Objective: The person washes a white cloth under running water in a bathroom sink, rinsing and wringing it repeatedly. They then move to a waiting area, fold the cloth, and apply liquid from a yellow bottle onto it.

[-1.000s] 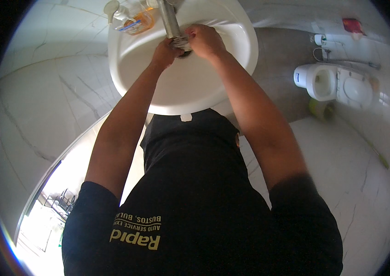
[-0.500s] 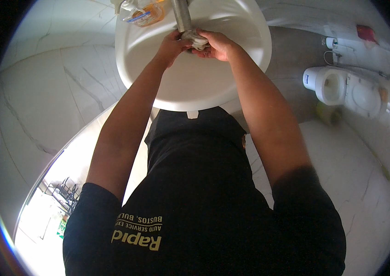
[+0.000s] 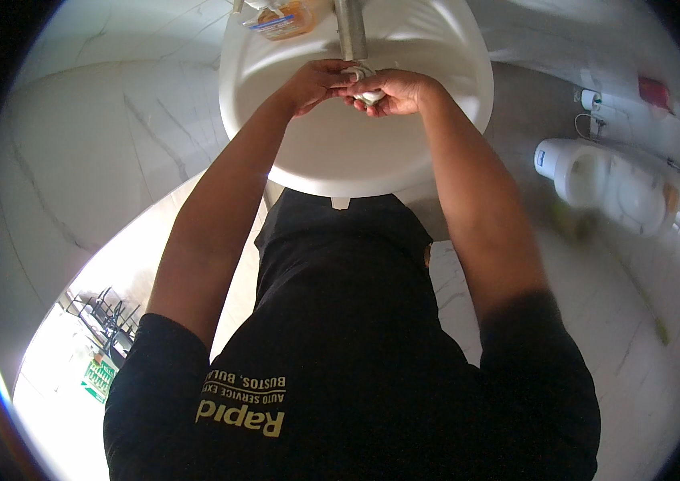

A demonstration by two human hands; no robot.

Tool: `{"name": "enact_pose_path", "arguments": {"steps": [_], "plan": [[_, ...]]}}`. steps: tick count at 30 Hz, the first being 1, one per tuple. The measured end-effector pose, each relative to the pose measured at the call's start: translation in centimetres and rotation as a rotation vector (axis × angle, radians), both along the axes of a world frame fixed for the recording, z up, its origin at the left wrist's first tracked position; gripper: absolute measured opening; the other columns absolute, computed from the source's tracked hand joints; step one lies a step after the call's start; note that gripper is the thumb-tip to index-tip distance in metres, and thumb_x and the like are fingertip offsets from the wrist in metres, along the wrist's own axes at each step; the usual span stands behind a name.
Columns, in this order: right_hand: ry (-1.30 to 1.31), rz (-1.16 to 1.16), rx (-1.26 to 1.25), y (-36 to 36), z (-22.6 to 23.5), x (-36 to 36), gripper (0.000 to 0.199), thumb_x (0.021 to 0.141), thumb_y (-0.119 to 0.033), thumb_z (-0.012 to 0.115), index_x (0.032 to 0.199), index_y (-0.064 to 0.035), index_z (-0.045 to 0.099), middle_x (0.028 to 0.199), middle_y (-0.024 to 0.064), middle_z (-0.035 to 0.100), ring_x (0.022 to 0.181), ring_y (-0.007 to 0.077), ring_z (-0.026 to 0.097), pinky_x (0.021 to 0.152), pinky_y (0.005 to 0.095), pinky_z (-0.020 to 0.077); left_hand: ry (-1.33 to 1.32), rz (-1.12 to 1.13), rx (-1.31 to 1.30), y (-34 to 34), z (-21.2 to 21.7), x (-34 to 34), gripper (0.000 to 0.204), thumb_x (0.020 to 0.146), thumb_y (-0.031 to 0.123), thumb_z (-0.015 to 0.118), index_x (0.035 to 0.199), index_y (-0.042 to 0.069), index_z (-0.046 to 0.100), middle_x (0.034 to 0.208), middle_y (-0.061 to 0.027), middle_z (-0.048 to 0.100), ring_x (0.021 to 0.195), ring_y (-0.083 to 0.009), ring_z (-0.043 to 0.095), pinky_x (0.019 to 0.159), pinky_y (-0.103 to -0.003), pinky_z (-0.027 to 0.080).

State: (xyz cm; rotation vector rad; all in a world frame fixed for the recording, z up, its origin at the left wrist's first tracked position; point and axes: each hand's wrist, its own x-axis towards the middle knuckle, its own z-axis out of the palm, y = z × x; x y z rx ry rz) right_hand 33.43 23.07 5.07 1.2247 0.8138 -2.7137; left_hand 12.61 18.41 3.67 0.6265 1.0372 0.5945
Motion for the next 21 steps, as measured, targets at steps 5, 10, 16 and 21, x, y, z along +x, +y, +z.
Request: {"name": "enact_pose_path", "arguments": {"steps": [5, 10, 16, 21], "plan": [[-0.169, 0.360, 0.306, 0.6, -1.5, -1.7, 0.028, 0.080, -0.017, 0.078, 0.103, -0.0112, 0.063, 0.080, -0.0033, 0.062, 0.069, 0.0064, 0.053, 0.056, 0.0231, 0.0362, 0.133, -0.029, 0.079, 0.2, -1.5, 0.6, 0.041, 0.096, 0.016, 0.069, 0.132, -0.002, 0.060, 0.117, -0.0098, 0.069, 0.095, -0.0158, 0.067, 0.083, -0.031, 0.056], [-0.458, 0.498, 0.970, -0.2, -1.4, -3.6, 0.027, 0.083, -0.025, 0.075, 0.100, -0.0062, 0.069, 0.082, 0.0085, 0.070, 0.074, 0.0201, 0.067, 0.064, 0.0352, 0.0517, 0.322, 0.028, 0.136, 0.2, -2.9, 0.8, 0.036, 0.089, 0.009, 0.069, 0.120, -0.008, 0.065, 0.101, -0.0145, 0.072, 0.087, -0.0194, 0.071, 0.077, -0.033, 0.061], [-0.886, 0.511, 1.289, -1.3, -3.2, -4.7, 0.034, 0.089, -0.034, 0.067, 0.109, -0.0077, 0.071, 0.104, 0.0172, 0.074, 0.098, 0.0357, 0.072, 0.085, 0.0459, 0.0587, 0.309, 0.222, 0.004, 1.1, -3.1, 2.1, 0.021, 0.084, 0.001, 0.069, 0.105, -0.004, 0.069, 0.092, -0.0122, 0.071, 0.076, -0.0194, 0.069, 0.066, -0.032, 0.059], [-0.906, 0.438, 1.265, -2.3, -1.8, -4.5, 0.036, 0.088, -0.034, 0.070, 0.108, -0.0048, 0.071, 0.105, 0.0168, 0.074, 0.099, 0.0370, 0.072, 0.084, 0.0456, 0.0588, 0.262, 0.310, -0.160, 1.7, -4.3, 2.5, 0.013, 0.076, -0.001, 0.075, 0.087, -0.003, 0.069, 0.080, -0.0123, 0.069, 0.062, -0.0191, 0.066, 0.052, -0.031, 0.054]]}}
